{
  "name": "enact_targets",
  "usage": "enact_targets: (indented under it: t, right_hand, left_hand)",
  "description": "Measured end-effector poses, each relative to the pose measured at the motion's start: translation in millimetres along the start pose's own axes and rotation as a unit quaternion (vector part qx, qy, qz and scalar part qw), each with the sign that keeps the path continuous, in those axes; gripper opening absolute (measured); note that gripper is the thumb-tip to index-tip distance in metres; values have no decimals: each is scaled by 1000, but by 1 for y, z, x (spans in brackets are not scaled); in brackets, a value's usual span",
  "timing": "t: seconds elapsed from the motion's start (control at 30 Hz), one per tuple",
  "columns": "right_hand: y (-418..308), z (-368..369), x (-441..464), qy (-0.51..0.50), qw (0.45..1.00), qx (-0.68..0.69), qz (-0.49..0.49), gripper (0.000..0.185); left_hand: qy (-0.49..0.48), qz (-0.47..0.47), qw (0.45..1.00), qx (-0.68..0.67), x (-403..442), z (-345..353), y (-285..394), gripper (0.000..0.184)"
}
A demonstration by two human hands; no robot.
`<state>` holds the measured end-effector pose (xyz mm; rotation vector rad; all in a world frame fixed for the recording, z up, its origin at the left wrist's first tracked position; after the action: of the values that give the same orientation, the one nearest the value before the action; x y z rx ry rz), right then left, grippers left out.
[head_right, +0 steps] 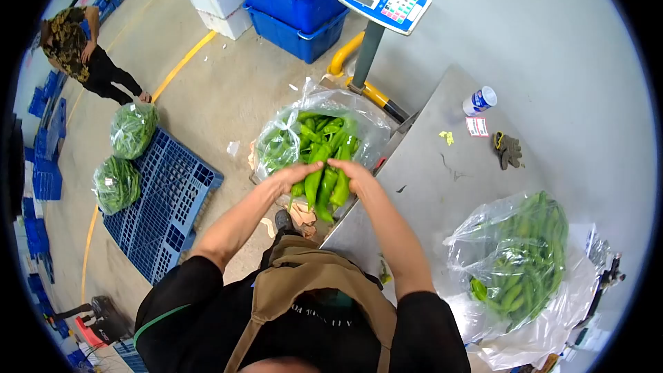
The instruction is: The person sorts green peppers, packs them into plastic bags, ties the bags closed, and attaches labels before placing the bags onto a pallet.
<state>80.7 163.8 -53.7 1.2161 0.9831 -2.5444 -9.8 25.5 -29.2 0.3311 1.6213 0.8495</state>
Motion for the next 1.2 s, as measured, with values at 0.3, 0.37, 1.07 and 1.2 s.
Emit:
enact_targets:
  t: [0.3,0.37,1.07,1.2]
  right_hand:
    - [-51,-58,165,108,963,246,-7,50]
    - [-59,-62,176,204,952,227,6,53]
    - [-53,-71,165,94,989,101,-51,51]
    - [-54,-64,161,77,988,119,-61,65]
  left_hand:
    - [125,64,971,-192,207,-92,-61,65]
    - [197,34,971,129,189,-95,-70,75]
    - [232,-86,893,376,186,12,-100,46]
    - [309,-52,893,324,187,9,-98,38]
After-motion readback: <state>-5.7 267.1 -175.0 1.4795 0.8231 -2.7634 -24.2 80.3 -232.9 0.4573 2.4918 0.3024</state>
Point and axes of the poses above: each hand's wrist, its own x-axis towards the middle knuckle, its own z-axis out of the palm, y = z × x, the point moved 4 cm from there along x, towards the middle knuckle, and after that the axes turned 10 degrees about x, right-handed, at the moved point
